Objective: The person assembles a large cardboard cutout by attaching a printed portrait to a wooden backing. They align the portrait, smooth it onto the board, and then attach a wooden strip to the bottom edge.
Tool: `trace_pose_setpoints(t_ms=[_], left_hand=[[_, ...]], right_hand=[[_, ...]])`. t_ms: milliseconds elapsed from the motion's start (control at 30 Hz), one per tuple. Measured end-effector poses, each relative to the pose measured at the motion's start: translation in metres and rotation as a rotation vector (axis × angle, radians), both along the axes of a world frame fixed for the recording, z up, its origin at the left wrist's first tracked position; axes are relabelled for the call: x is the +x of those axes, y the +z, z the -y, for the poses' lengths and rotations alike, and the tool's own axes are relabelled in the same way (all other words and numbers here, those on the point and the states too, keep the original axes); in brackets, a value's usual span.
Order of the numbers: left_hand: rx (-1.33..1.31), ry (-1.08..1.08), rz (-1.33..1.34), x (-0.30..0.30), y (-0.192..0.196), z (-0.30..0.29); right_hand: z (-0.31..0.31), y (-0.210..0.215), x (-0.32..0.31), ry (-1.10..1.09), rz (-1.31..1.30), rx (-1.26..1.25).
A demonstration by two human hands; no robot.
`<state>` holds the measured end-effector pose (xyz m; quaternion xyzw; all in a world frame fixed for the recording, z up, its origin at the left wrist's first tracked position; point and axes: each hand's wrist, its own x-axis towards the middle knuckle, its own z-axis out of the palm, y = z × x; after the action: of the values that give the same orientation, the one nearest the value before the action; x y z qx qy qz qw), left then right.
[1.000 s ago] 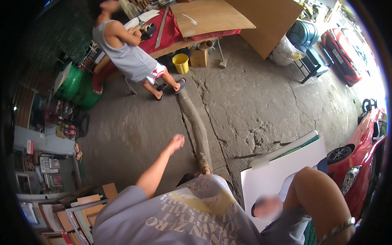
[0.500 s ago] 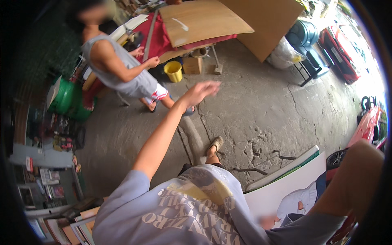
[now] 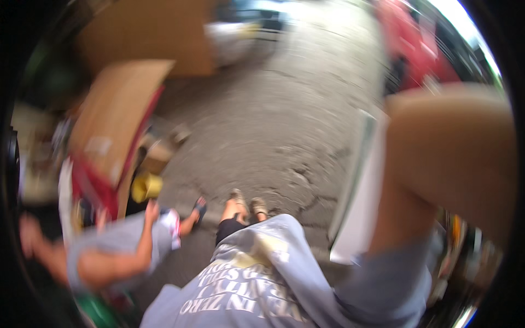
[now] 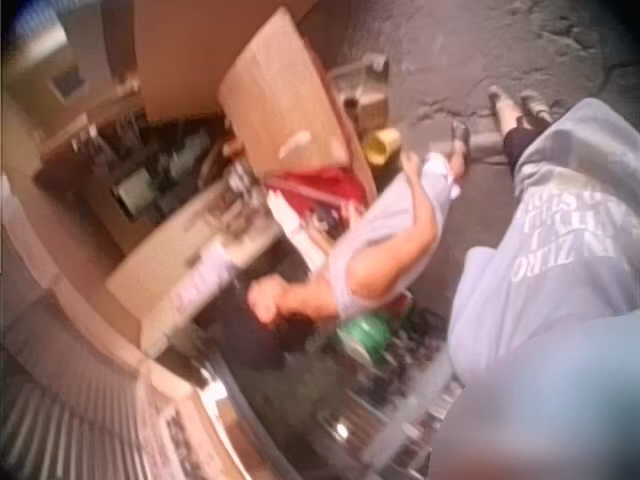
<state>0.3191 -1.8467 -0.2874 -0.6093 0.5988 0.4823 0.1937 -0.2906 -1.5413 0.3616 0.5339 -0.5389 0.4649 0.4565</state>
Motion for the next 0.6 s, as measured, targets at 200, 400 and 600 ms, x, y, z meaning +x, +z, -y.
trace_pose_setpoints(t_ms=[200, 400, 600], left_hand=[[0.154, -0.35, -0.1, -0.23, 0.009, 0.186], [0.26, -0.734, 0.031, -0.431, -0.006, 0.194], [0.064, -0.597, -0.193, -0.641, 0.032, 0.206]], right_hand=[[-0.013, -0.055, -0.043, -0.138, 0.297, -0.054], [-0.058, -0.284, 0.076, -0.51, 1.474, -0.249], [-0.009, -0.562, 0.386, -1.113, 2.025, 0.189]])
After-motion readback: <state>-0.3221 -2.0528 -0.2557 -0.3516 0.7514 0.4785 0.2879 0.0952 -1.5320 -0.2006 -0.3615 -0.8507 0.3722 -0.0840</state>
